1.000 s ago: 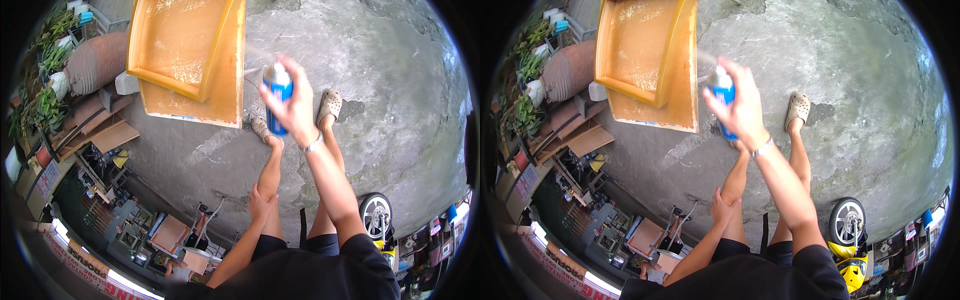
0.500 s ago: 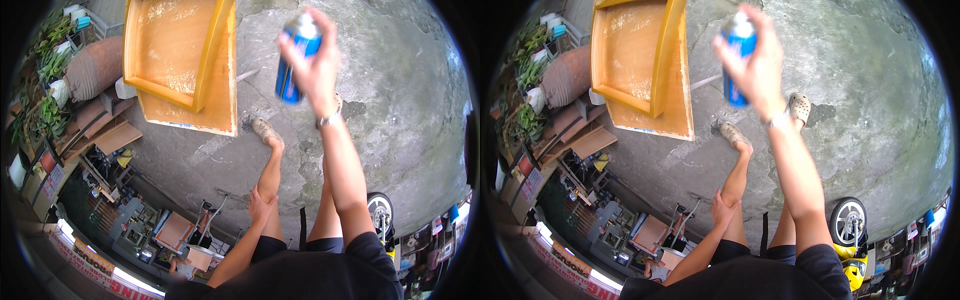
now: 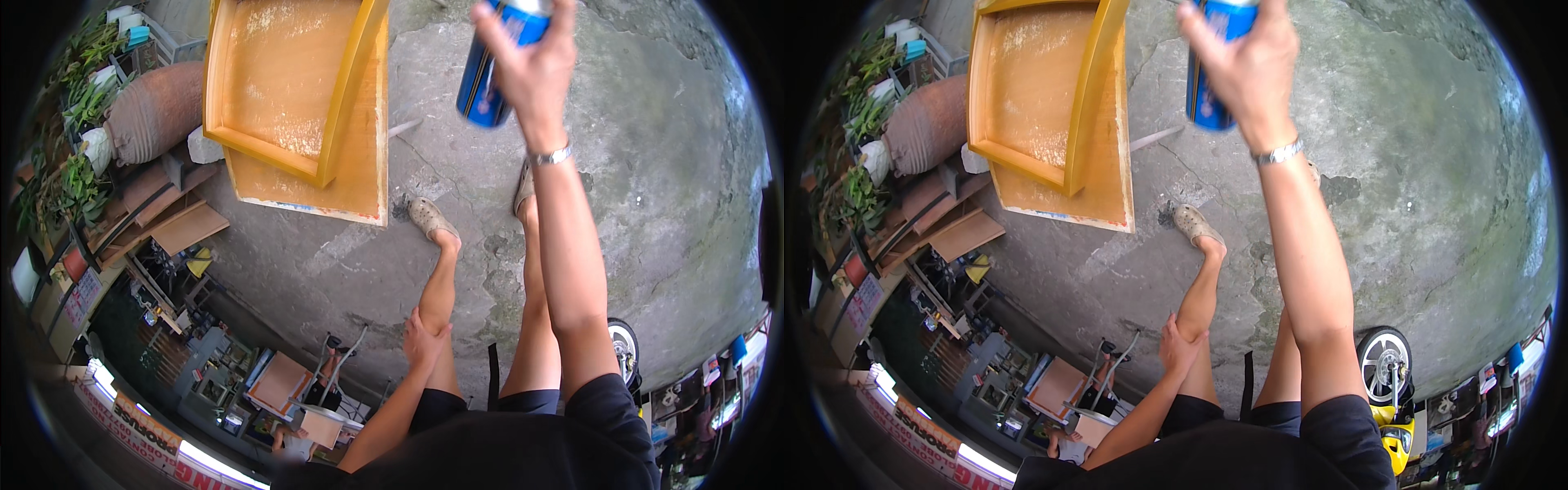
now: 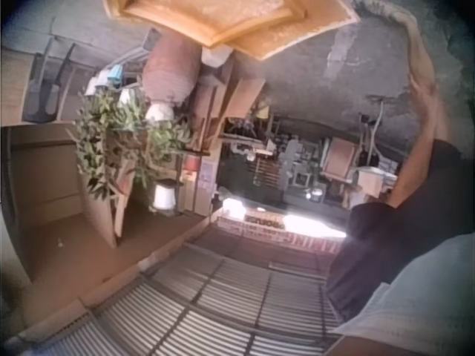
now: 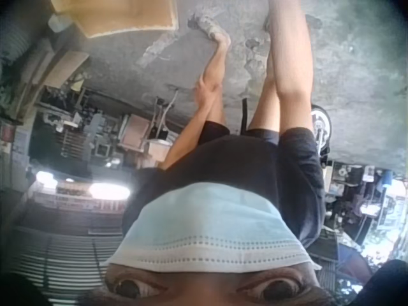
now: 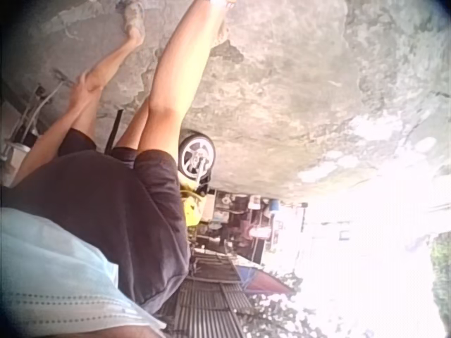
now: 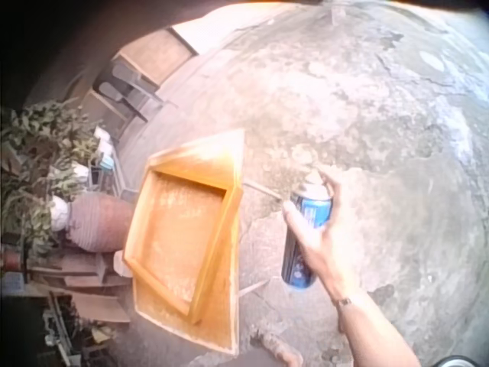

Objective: The person spray paints two wooden frames with a blue aerosol can. They apply multiple coats to the frames, which are resting on a concrete floor, and then move the frames to a nearby workbench.

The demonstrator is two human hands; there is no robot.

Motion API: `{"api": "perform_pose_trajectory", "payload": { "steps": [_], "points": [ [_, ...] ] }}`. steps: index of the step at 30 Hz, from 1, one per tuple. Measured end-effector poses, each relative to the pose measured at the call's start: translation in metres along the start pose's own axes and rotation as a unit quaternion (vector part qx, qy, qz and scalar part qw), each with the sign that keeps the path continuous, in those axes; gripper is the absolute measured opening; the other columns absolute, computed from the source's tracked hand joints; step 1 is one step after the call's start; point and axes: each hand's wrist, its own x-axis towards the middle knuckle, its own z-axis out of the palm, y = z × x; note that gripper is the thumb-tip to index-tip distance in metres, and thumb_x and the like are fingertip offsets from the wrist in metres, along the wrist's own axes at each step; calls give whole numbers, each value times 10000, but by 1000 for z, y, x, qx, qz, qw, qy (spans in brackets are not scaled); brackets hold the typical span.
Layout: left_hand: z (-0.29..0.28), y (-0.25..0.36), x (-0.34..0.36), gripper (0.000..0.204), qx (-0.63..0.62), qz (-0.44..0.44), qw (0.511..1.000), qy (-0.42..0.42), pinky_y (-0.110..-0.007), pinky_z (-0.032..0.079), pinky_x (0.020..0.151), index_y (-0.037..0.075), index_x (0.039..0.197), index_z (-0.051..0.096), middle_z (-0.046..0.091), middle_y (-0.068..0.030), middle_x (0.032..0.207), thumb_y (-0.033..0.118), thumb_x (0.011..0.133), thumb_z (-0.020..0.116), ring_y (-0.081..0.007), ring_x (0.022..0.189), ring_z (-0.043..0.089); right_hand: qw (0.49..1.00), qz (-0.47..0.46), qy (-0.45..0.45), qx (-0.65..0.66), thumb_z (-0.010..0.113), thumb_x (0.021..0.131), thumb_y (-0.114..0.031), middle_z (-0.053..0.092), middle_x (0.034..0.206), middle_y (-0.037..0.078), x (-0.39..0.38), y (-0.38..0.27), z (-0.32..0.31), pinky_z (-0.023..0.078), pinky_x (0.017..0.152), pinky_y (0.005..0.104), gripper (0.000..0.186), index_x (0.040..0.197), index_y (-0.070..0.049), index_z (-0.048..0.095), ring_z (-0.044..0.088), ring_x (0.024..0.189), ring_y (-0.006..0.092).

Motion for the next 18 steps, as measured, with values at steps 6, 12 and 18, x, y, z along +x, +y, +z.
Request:
{"api": "perform_pose_trajectory", "payload": {
  "steps": [6,12,18],
  "points": [
    [-1,2,-1,1064,-19,-30,999,-30,-508,521,989,97,1542,355,556,-200,1367,568,739,870,-417,1219,601,998,-50,-23,-11,802,868,-134,672,1136,164,-5,-9,-13,537,904,385,622,1416,-71,514,656,1001,251],
    [-4,1,-1,1054,-11,-26,999,-20,-512,540,941,103,1538,362,569,-208,1337,558,736,873,-427,1142,631,976,-47,-210,-20,857,818,-242,659,1232,156,-92,-46,-32,571,939,447,662,1393,-102,560,687,1095,341],
    [0,-2,-2,1049,-12,-26,999,-29,-507,516,986,101,1529,368,567,-206,1354,566,735,871,-413,1200,610,990,-18,-133,-38,839,849,-344,698,1116,187,-44,-22,-15,596,860,436,635,1360,-99,551,721,995,351]
  ]
}}
